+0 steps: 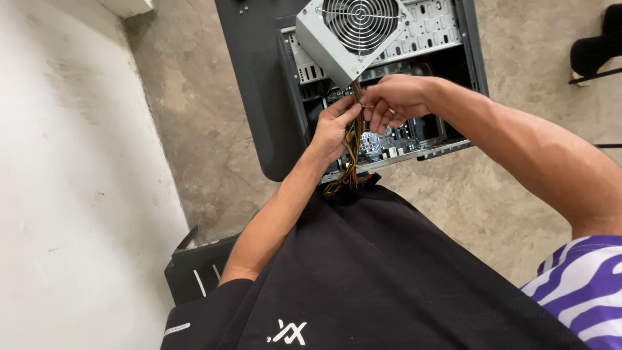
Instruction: Disconnecting and removing a power supply unit from a computer case and cleaning it with a brush.
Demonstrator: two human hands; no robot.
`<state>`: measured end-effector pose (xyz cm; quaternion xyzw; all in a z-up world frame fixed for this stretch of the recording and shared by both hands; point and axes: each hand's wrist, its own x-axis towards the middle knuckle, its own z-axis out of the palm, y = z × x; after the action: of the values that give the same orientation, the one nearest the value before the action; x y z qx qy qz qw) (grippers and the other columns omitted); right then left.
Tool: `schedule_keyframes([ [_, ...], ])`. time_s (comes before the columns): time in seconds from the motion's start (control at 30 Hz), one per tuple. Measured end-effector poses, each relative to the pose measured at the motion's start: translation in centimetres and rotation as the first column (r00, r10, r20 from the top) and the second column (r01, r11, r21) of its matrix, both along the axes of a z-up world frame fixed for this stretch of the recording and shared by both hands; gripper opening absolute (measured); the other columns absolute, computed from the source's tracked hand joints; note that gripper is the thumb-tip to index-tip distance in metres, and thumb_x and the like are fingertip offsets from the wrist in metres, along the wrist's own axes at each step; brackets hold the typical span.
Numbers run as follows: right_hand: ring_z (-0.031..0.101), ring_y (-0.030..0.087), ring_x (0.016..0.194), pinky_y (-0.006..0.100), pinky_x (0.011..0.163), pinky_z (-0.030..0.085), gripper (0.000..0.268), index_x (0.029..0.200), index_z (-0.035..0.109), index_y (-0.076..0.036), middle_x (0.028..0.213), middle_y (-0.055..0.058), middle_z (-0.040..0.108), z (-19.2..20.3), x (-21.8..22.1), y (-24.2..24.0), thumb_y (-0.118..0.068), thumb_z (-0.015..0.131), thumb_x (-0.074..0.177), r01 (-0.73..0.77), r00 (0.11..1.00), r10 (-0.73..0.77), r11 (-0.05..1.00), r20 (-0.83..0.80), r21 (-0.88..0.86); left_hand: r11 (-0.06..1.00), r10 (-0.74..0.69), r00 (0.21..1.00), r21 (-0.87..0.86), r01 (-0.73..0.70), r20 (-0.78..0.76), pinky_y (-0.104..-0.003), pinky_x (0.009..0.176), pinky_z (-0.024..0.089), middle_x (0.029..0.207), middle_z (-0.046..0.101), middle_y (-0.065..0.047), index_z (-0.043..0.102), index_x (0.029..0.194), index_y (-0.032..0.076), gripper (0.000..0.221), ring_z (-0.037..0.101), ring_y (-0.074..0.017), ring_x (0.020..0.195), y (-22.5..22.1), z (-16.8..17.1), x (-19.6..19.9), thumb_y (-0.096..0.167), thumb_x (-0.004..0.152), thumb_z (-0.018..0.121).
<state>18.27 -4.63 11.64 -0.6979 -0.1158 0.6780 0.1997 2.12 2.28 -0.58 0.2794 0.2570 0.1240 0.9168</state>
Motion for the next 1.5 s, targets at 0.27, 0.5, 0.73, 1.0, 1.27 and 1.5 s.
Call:
schedule_keyframes([
  [0.27, 0.077, 0.032, 0.069, 0.033, 0.056, 0.061, 0.021, 0.092, 0.072, 0.007, 0.079, 0.026, 0.075, 1.9, -1.6, 0.4, -0.012, 0.064, 0.090, -0.004, 0.986, -0.015, 0.994, 0.167, 0.111, 0.997, -0.042, 0.999, 0.068, 0.043, -0.026, -0.035, 0.070, 0.069, 0.104, 0.078, -0.005, 0.070, 0.128, 0.007, 0.029, 0.078, -0.0207, 0.087, 0.0, -1.0, 0.0, 0.012, 0.099, 0.073],
  [0.5, 0.070, 0.026, 0.064, 0.042, 0.065, 0.056, 0.009, 0.077, 0.065, -0.011, 0.062, 0.008, 0.066, 0.4, -1.2, -1.5, -0.009, 0.061, 0.085, -0.860, -0.510, 0.043, -0.018, 0.859, -0.510, 0.999, -0.012, 0.999, 0.037, 0.013, -0.033, -0.041, 0.070, 0.069, 0.103, 0.078, -0.006, 0.073, 0.123, 0.005, 0.027, 0.078, -0.0219, 0.088, 0.2, -0.8, -0.2, 0.012, 0.097, 0.077],
  [0.73, 0.077, 0.021, 0.074, 0.038, 0.080, 0.053, 0.055, 0.072, 0.075, -0.016, 0.070, 0.002, 0.077, 4.3, -2.4, -0.1, -0.048, 0.041, 0.103, -0.414, 0.792, 0.218, 0.878, 0.570, 0.240, 1.000, 0.006, 1.000, 0.019, -0.006, -0.012, -0.041, 0.066, 0.069, 0.098, 0.077, -0.009, 0.072, 0.123, 0.003, 0.029, 0.078, -0.0248, 0.083, 0.2, -0.2, -0.3, 0.012, 0.096, 0.077],
  [1.0, 0.075, 0.025, 0.066, 0.033, 0.054, 0.057, 0.040, 0.090, 0.070, 0.002, 0.082, 0.023, 0.075, -1.9, -2.9, -2.6, -0.029, 0.051, 0.106, 0.310, 0.951, -0.301, 0.925, -0.076, 0.219, 0.998, 0.015, 1.000, 0.056, -0.016, 0.011, -0.035, 0.054, 0.066, 0.090, 0.072, -0.012, 0.070, 0.124, 0.000, 0.030, 0.075, -0.0265, 0.077, 0.5, 0.0, -0.2, 0.008, 0.096, 0.075],
  [1.27, 0.073, 0.017, 0.058, 0.028, 0.049, 0.058, 0.023, 0.090, 0.070, 0.000, 0.076, 0.017, 0.075, -3.3, -2.9, -3.0, -0.018, 0.062, 0.101, 0.452, 0.892, -0.435, 0.843, -0.123, 0.293, 0.995, 0.061, 0.998, 0.082, -0.063, 0.022, -0.040, 0.063, 0.068, 0.094, 0.074, -0.013, 0.071, 0.123, -0.001, 0.031, 0.073, -0.0238, 0.082, 0.0, 0.0, -0.2, 0.006, 0.094, 0.079],
  [1.5, 0.070, 0.017, 0.055, 0.026, 0.047, 0.053, 0.022, 0.088, 0.070, -0.001, 0.072, 0.014, 0.073, -5.0, -3.2, -3.3, -0.019, 0.062, 0.098, 0.548, 0.836, -0.516, 0.808, -0.188, 0.217, 0.996, 0.060, 0.997, 0.064, -0.063, 0.041, -0.039, 0.066, 0.067, 0.093, 0.073, -0.013, 0.072, 0.122, 0.001, 0.031, 0.074, -0.0246, 0.083, 0.3, -1.1, 0.0, 0.005, 0.093, 0.078],
])
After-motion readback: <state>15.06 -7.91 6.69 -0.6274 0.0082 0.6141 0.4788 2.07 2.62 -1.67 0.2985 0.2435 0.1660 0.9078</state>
